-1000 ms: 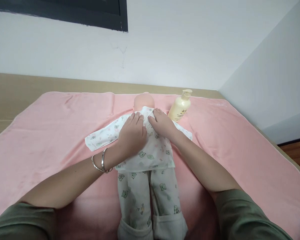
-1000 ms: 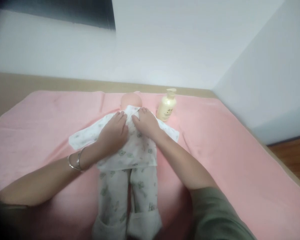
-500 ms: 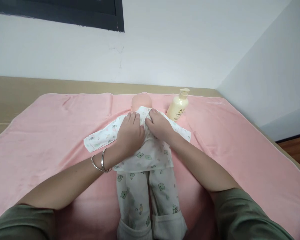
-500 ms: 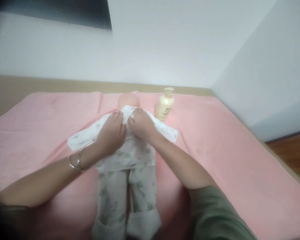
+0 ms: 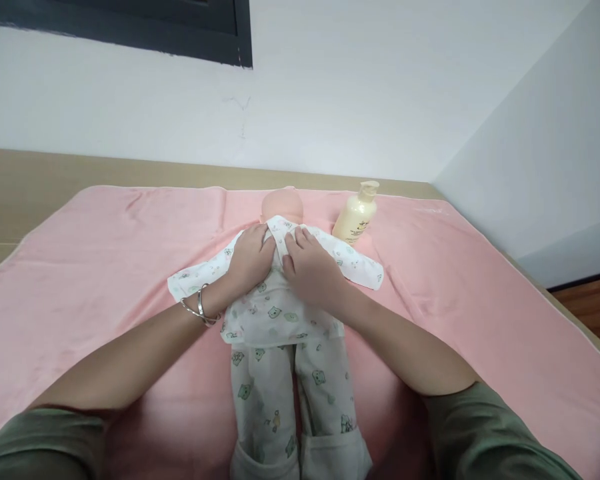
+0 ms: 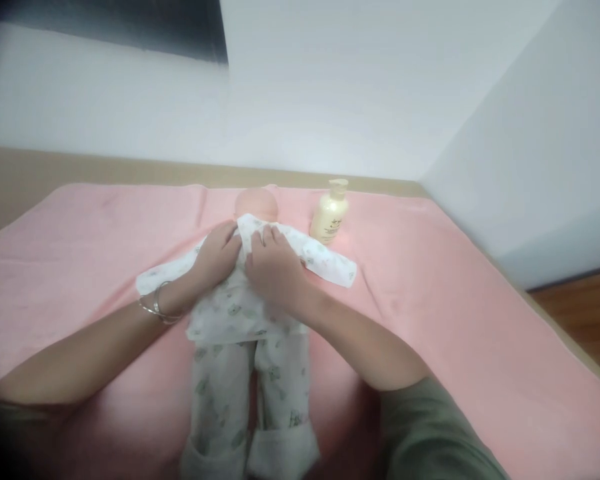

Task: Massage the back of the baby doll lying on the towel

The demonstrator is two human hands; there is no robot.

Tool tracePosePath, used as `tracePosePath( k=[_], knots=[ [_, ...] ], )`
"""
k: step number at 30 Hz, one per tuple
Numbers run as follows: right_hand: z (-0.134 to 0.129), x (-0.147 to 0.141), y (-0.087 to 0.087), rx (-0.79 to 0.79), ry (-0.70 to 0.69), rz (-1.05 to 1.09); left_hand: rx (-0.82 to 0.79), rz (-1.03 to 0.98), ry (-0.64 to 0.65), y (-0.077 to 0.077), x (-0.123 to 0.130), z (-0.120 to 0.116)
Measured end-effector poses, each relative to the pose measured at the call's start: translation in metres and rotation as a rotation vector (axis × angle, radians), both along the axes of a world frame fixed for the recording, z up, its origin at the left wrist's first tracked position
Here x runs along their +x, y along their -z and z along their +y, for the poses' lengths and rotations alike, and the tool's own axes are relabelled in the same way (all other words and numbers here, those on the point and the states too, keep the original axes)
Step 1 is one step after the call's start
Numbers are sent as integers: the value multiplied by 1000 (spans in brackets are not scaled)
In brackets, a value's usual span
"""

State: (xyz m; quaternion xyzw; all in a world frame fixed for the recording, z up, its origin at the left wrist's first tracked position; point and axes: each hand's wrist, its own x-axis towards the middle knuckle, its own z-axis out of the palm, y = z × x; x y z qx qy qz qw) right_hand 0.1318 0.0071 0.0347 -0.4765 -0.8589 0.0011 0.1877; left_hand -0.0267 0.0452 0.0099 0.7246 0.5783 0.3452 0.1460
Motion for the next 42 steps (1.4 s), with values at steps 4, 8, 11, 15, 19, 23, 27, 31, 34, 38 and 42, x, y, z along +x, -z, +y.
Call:
tracePosePath(
  k=[4, 8, 11, 15, 19, 23, 27, 31, 34, 38, 42],
  knots=[
    [23, 7, -6, -151, 55, 113, 71, 105, -8, 2, 6, -9],
    [45, 11, 3, -152, 128, 165, 123, 187, -29, 3, 13, -21],
    [48, 11, 11, -102, 144, 152, 108, 184, -50, 4, 14, -23],
    [46, 11, 12, -77, 114, 104, 81, 198, -80, 4, 16, -25],
    [48, 16, 3, -91, 45, 56, 79, 262, -108, 3, 22, -34],
    [47, 16, -3, -101, 28, -10, 151, 302, -55, 2, 24, -40],
    [29, 9, 2, 11, 42, -106, 129, 262, 5, -5, 17, -30],
    [4, 2, 8, 111, -4, -149, 26, 178, 14, -12, 8, -13],
    [-2, 0, 7, 77, 24, -100, 15, 133, 0, -10, 7, -10],
    [12, 4, -3, -45, 61, 9, 87, 74, -42, 1, 12, -16],
    [32, 9, -8, -180, 79, 98, 190, 62, -35, 12, 15, -21]
  ],
)
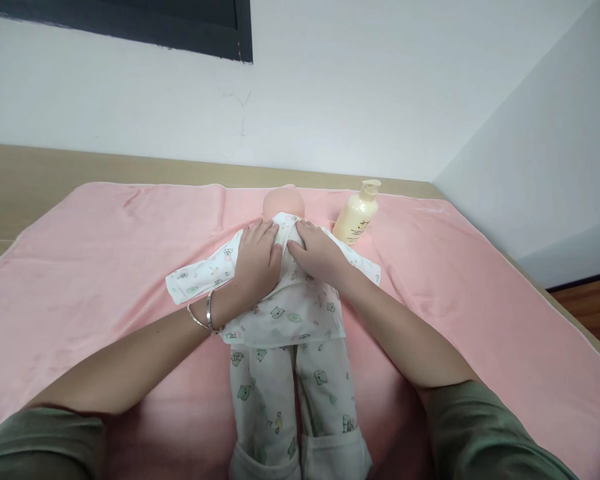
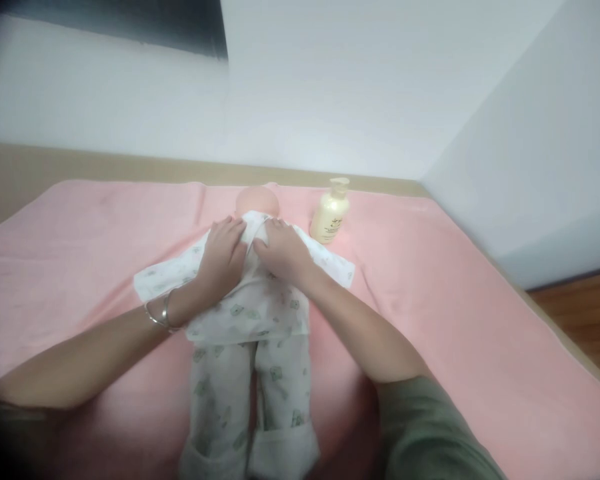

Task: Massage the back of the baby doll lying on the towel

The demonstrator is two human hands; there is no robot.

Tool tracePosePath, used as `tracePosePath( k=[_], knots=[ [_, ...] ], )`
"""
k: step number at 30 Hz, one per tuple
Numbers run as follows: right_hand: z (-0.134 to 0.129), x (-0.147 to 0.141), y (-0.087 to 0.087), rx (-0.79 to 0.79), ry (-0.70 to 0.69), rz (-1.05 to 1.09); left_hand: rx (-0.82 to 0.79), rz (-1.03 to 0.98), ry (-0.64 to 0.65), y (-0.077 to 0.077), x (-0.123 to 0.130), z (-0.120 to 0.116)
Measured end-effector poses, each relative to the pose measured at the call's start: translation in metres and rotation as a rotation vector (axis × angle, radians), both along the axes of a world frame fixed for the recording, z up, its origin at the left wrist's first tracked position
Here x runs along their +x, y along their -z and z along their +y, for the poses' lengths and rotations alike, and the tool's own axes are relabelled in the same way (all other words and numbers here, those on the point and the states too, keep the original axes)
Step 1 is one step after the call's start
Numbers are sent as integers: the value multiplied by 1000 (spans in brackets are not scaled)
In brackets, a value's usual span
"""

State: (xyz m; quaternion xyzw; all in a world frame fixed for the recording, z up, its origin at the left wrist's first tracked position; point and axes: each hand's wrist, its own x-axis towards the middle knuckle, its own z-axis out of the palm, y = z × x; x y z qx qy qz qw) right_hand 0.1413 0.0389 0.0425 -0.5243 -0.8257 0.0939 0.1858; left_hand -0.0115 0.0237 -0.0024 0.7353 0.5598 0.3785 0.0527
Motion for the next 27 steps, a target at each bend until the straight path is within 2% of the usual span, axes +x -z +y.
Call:
tracePosePath(
  k=[7, 17, 20, 24, 27],
  knots=[
    [5, -3, 17, 107, 57, -14, -21, -49, 30, 4, -2, 4],
    [5, -3, 16, 125, 35, -48, -18, -75, 20, 3, -1, 3],
    [5, -2, 12, 114, 22, -74, -11, -80, 28, 3, -2, 3],
    [-2, 3, -3, 56, -42, -17, -30, -145, 13, 2, -2, 0],
    [-11, 3, -7, 148, -38, 123, -33, -212, -21, 2, -3, -2]
  ],
)
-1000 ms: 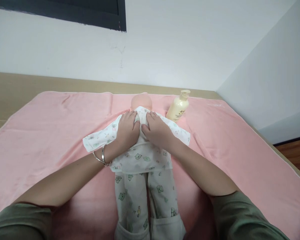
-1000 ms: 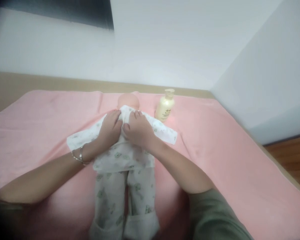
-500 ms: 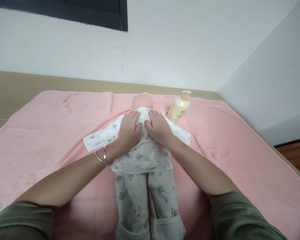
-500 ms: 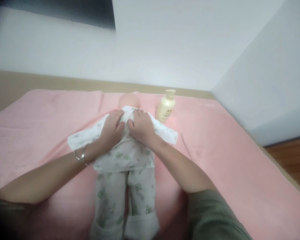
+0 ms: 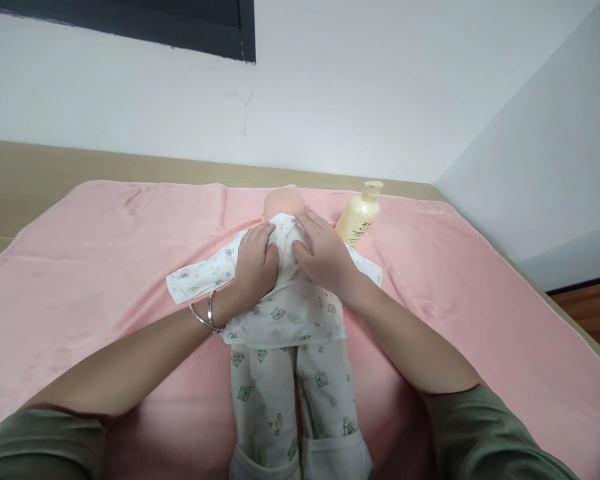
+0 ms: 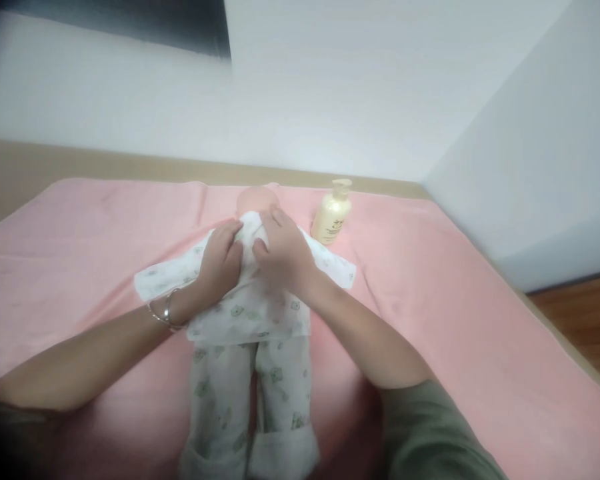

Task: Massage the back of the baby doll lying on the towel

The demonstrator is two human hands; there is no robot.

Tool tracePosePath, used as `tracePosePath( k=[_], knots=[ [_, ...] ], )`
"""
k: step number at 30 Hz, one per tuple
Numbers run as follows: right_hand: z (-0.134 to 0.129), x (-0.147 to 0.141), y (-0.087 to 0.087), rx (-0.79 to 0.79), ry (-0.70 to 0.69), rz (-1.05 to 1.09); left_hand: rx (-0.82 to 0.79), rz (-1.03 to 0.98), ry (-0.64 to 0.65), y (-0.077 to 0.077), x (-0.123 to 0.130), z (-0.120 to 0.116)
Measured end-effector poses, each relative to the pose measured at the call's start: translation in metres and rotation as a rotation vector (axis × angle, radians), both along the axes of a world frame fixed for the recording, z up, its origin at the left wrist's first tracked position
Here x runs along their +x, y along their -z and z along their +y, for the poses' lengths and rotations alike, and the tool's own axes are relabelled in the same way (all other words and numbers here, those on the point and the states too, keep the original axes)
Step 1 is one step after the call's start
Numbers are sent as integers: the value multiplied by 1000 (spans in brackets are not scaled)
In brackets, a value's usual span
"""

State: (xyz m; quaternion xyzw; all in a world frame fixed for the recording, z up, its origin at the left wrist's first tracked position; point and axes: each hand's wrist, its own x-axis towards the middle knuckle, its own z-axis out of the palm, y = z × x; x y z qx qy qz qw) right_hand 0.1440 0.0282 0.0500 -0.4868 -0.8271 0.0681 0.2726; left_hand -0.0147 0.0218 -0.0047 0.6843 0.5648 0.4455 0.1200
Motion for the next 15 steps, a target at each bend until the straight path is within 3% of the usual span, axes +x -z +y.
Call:
tracePosePath(
  k=[3, 6, 8, 12, 15],
  knots=[
    [-3, -5, 10, 78, -14, 29, 20, -29, -25, 2, 0, 0],
    [-1, -8, 19, -9, -71, -25, 31, -40, -35, 4, 1, 0],
    [0, -7, 18, -34, -74, -3, 33, -40, -36, 3, 1, 0],
    [-3, -5, 10, 66, -28, 107, 16, -24, -31, 1, 1, -1],
    [-2, -6, 15, 72, -63, 54, 4, -18, -27, 0, 1, -1]
  ],
)
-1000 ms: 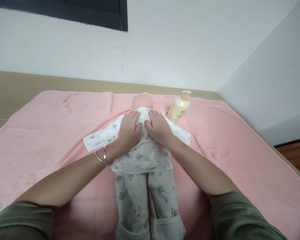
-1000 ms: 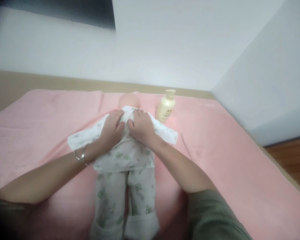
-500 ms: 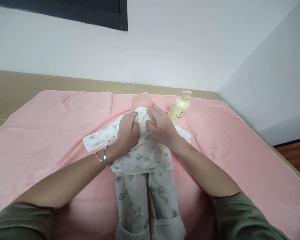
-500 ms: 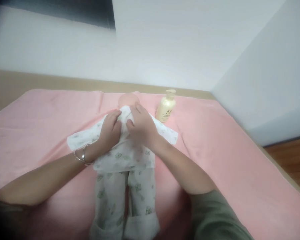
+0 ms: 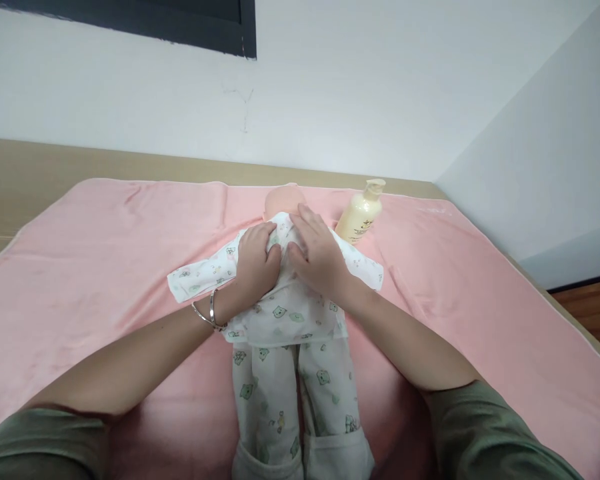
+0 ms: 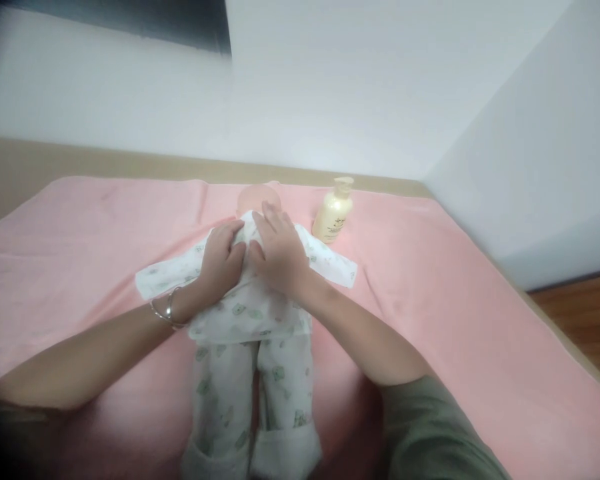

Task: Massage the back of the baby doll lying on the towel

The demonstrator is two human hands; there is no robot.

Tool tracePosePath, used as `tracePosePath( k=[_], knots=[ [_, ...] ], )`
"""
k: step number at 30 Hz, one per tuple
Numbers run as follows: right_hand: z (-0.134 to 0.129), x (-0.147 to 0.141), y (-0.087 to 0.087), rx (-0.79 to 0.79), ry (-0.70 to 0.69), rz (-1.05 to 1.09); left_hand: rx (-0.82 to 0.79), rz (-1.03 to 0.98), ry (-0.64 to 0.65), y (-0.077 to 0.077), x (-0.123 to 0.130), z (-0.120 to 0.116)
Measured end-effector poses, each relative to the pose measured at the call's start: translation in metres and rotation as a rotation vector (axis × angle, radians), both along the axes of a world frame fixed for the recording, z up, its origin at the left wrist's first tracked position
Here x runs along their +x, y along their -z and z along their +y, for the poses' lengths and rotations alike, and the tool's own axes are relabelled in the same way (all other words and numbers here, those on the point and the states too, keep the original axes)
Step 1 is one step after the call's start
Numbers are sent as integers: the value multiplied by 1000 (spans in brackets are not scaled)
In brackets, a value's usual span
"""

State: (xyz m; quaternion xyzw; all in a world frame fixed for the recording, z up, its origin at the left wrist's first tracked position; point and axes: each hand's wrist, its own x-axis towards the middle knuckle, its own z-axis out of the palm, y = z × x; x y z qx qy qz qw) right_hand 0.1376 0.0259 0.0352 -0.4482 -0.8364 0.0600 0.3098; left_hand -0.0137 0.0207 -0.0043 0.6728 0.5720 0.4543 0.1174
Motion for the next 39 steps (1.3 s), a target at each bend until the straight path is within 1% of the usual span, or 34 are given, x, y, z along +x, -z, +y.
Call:
tracePosePath(
  k=[3, 5, 9, 13, 15, 19, 21, 24, 26, 28, 30, 33, 35, 37, 39],
  knots=[
    [4, -2, 6, -100, -54, -103, -6, -3, 6, 0, 0, 1],
    [6, -2, 6, -115, -41, -94, -1, -5, 13, 1, 0, 1],
    [6, 0, 6, -17, 20, 12, 7, 2, 23, 1, -1, 1],
    [5, -2, 11, -32, -35, -46, -4, 26, 16, 1, 0, 1],
    [4, -2, 10, -26, -39, -35, -2, 44, 25, 0, -1, 1],
    [3, -2, 6, 80, -11, 66, 2, 90, 47, 1, -2, 2],
    [4, -4, 8, 74, -24, 21, 7, 110, 54, 2, -2, 2],
    [5, -6, 11, 12, -60, -128, 25, 126, 52, 3, -1, 3],
    [4, -6, 10, 9, -94, -209, 32, 131, 44, 2, -1, 2],
    [1, -2, 1, -1, -144, -256, 35, 139, 46, 1, 0, 0],
    [-3, 6, -15, -49, -191, -251, 35, 170, 67, -4, 0, -5],
    [-12, 24, -48, -106, -200, -149, 11, 288, 144, -17, 1, -17],
    [-19, 40, -71, -77, -167, -70, -26, 339, 199, -27, 6, -26],
    [-23, 60, -91, -15, -124, -16, -68, 280, 237, -38, 15, -29],
    [-22, 81, -104, 52, -65, 27, -120, 100, 261, -52, 30, -24]
  ],
)
